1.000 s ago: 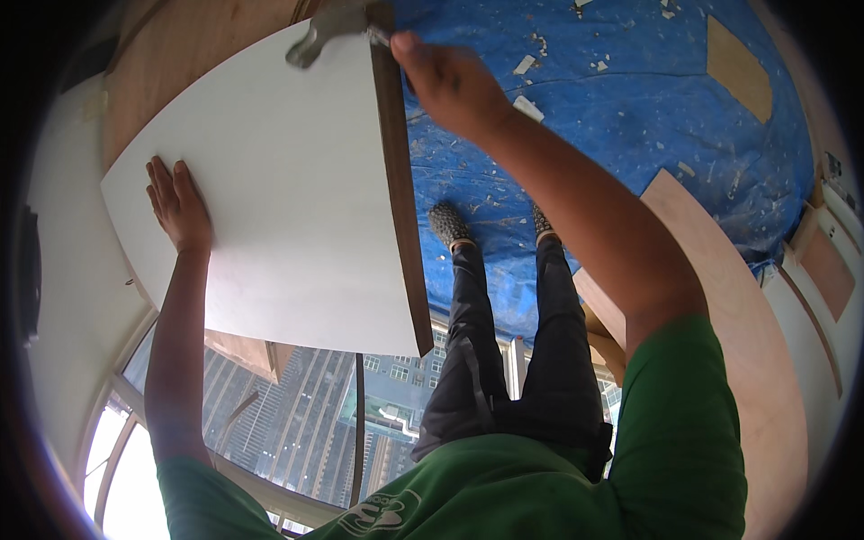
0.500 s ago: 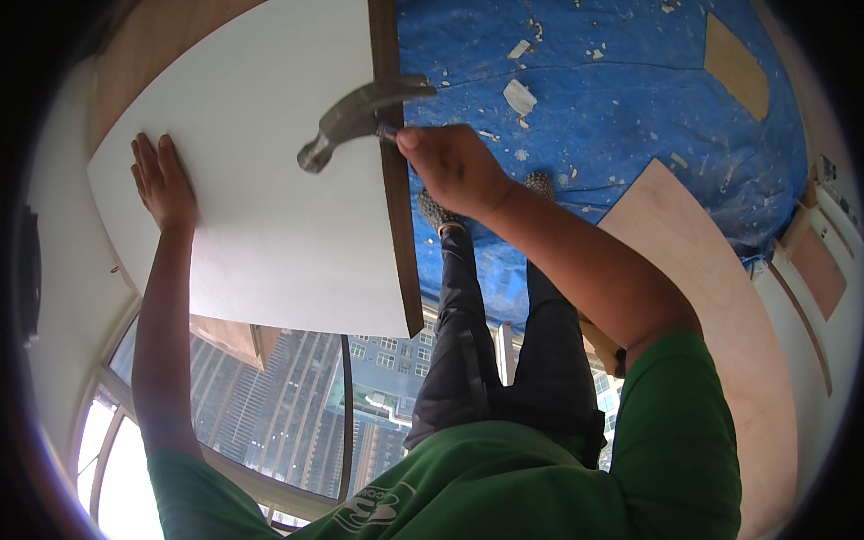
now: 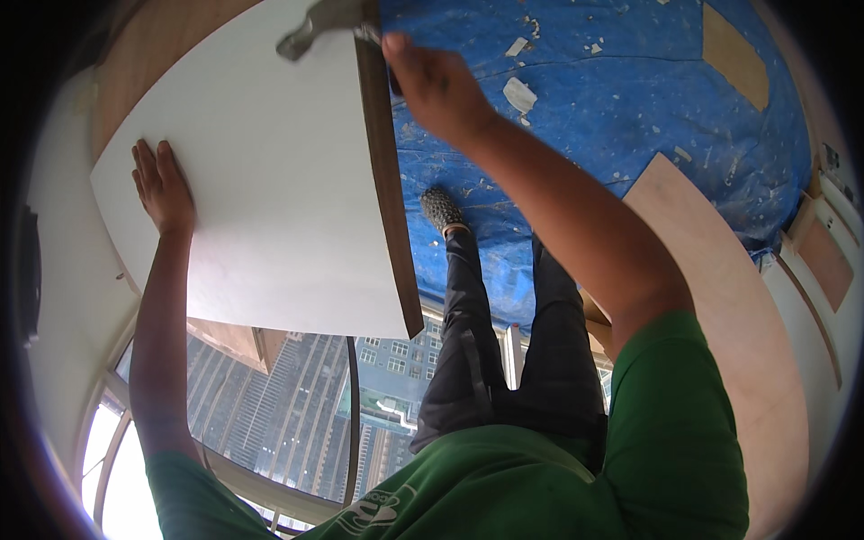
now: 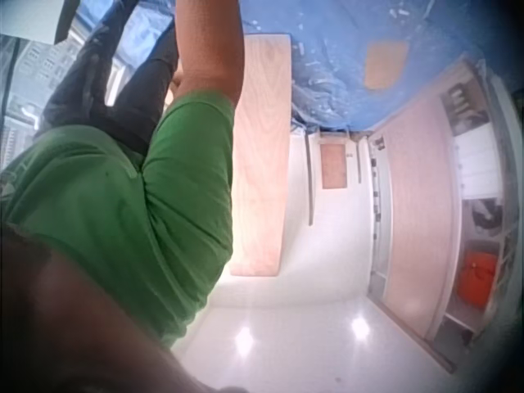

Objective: The person aligns a flexible edge banding strip along the edge of a white cabinet door panel, presses it into place, and uses a hammer to tap the strip flush. The person then flips the panel and uses a utility knife to trim the excess banding along the edge.

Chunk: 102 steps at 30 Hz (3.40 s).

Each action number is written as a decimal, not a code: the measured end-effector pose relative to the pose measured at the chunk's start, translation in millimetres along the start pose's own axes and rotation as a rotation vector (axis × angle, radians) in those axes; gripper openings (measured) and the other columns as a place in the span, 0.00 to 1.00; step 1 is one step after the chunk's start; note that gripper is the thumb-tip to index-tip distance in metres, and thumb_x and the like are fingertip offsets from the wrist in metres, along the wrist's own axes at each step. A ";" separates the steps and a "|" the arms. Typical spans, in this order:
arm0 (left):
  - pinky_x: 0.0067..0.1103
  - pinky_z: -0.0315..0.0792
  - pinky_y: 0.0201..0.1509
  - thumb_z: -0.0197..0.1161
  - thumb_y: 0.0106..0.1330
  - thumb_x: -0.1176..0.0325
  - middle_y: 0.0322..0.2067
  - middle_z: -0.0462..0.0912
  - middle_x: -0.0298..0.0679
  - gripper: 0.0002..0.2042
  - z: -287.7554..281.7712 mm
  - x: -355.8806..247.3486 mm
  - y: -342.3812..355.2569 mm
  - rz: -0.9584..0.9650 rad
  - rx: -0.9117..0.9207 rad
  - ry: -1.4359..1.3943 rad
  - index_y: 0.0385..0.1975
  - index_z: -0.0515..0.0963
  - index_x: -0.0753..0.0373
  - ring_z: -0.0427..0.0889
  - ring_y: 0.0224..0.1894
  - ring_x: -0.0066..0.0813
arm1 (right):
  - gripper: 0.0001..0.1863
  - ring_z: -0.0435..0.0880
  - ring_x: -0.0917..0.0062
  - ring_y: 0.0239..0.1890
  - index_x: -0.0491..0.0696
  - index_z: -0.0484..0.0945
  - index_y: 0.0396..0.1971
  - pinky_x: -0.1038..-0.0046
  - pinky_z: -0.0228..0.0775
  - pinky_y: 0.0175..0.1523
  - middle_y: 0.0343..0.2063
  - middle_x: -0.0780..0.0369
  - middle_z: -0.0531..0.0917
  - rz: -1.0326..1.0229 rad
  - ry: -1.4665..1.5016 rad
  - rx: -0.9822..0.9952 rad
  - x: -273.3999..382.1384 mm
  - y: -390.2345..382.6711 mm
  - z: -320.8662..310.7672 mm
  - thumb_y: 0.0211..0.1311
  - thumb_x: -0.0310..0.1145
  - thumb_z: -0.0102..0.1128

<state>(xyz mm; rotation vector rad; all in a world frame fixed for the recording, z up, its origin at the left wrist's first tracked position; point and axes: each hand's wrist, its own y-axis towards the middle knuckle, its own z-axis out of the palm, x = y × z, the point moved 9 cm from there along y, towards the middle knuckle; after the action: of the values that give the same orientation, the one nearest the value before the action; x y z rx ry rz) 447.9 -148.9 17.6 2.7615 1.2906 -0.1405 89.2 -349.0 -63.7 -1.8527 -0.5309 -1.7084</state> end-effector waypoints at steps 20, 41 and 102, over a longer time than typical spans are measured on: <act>0.43 0.65 0.74 0.56 0.75 0.68 0.70 0.67 0.44 0.17 2.8 -42.5 -23.2 0.920 -0.254 0.382 0.61 0.71 0.49 0.66 0.71 0.52 | 0.26 0.79 0.71 0.22 0.48 0.81 0.26 0.67 0.69 0.31 0.18 0.61 0.78 0.078 0.133 0.317 -25.2 -173.1 59.6 0.75 0.53 0.49; 0.44 0.37 0.81 0.40 0.76 0.41 0.78 0.44 0.45 0.38 -2.1 -61.1 -42.3 0.615 0.171 0.166 0.77 0.48 0.63 0.41 0.80 0.47 | 0.12 0.85 0.64 0.32 0.50 0.85 0.39 0.65 0.75 0.37 0.29 0.60 0.84 0.077 -0.001 0.591 -12.9 -246.9 98.3 0.64 0.43 0.65; 0.57 0.46 0.75 0.54 0.65 0.30 0.74 0.59 0.50 0.42 -9.2 -101.9 -118.1 0.743 0.010 -0.006 0.74 0.61 0.50 0.52 0.77 0.57 | 0.15 0.82 0.63 0.26 0.53 0.79 0.25 0.65 0.73 0.31 0.21 0.63 0.80 -0.003 0.086 0.519 -39.7 -302.3 143.0 0.62 0.47 0.65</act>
<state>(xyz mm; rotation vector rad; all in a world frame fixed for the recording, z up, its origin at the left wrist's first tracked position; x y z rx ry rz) 292.5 -149.8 34.0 3.0226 0.1973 -0.0949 4.7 -23.0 -67.3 -1.4018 -0.8480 -1.4665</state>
